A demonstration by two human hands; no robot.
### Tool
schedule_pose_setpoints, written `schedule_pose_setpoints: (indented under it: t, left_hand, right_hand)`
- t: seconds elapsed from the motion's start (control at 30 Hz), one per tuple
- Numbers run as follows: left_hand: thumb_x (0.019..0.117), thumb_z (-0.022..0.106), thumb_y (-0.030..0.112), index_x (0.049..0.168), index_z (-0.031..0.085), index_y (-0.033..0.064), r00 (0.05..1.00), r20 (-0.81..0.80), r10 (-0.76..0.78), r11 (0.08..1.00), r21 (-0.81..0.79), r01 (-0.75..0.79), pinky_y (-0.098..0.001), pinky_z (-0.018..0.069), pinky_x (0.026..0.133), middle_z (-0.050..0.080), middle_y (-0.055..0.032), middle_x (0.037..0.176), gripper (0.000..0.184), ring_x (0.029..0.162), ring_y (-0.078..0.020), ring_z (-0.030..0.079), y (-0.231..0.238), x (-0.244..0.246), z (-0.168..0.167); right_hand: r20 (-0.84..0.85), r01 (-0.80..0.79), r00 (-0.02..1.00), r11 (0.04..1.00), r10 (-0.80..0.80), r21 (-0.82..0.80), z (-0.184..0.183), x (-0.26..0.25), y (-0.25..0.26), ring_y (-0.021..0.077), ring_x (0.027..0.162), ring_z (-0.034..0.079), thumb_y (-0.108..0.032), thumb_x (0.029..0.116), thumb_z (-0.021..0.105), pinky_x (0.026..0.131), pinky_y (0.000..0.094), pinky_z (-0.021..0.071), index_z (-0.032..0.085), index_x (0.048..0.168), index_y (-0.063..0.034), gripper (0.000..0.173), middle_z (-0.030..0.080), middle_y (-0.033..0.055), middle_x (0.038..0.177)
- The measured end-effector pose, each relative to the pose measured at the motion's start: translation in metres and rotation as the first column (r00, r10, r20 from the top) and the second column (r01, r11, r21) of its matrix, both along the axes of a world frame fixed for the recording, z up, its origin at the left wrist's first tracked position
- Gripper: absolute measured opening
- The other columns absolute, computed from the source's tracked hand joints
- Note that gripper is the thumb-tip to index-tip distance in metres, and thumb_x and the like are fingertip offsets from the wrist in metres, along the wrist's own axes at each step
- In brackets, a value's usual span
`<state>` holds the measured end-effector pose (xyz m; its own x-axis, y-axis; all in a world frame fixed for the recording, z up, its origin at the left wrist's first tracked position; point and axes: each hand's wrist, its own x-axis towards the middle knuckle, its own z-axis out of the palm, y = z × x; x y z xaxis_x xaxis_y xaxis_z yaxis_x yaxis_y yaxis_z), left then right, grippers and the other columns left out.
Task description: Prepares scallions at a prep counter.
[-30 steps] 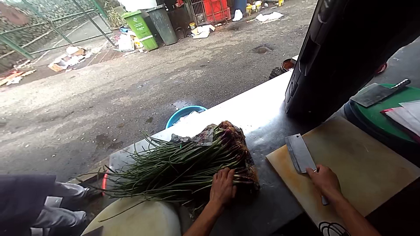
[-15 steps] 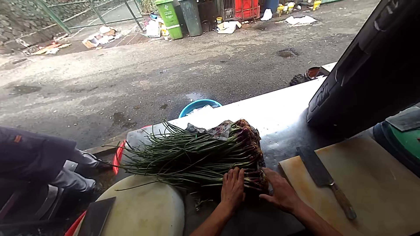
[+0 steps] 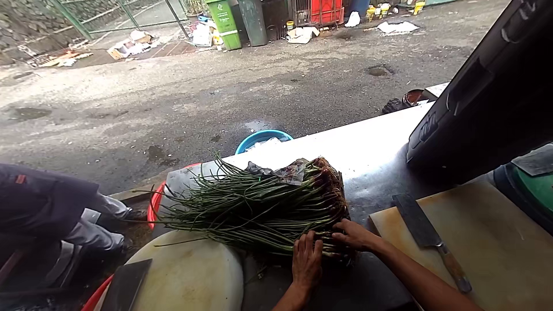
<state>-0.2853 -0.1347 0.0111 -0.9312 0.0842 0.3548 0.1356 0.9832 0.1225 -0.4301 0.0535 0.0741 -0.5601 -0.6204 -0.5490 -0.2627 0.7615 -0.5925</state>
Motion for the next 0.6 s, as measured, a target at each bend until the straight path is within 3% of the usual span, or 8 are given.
schedule_pose_setpoints:
  t: [0.17,0.3,0.6]
  left_hand:
    - [0.0672,0.079,0.012,0.105,0.072,0.0232,0.999,-0.03,-0.014,1.0,0.023,0.014,-0.0492,0.0507,0.098,0.063,-0.0049,0.135,0.04,0.122,-0.0285,0.061,-0.002,0.005,-0.002]
    - [0.0665,0.078,0.012,0.102,0.07,0.0233,0.999,-0.031,-0.037,0.999,0.004,0.037,-0.0483,0.0496,0.099,0.062,-0.0022,0.138,0.039,0.126,-0.0263,0.058,-0.005,0.006,-0.002]
    - [0.0592,0.081,0.015,0.102,0.069,0.0201,0.998,0.035,-0.053,0.999,-0.012,0.053,-0.0498,0.0462,0.105,0.062,-0.0018,0.141,0.044,0.132,-0.0252,0.057,-0.012,-0.005,0.014]
  right_hand:
    - [-0.044,-0.052,0.997,0.995,0.056,0.084,-0.004,0.004,-0.009,0.0379,0.121,0.06,-0.044,0.0912,0.071,0.102,0.0584,0.0487,0.06,0.133,-0.0093,0.056,0.06,0.0216,0.129]
    - [-0.09,-0.108,0.989,0.986,0.119,0.124,-0.006,0.005,-0.01,0.0371,0.121,0.061,-0.034,0.0899,0.068,0.1,0.0595,0.0495,0.064,0.133,-0.0135,0.048,0.063,0.0191,0.128]
    - [-0.017,-0.179,0.983,0.98,0.181,0.09,-0.001,-0.007,0.001,0.0363,0.117,0.064,-0.029,0.0958,0.062,0.1,0.0595,0.0483,0.065,0.128,-0.0065,0.04,0.067,0.0202,0.122]
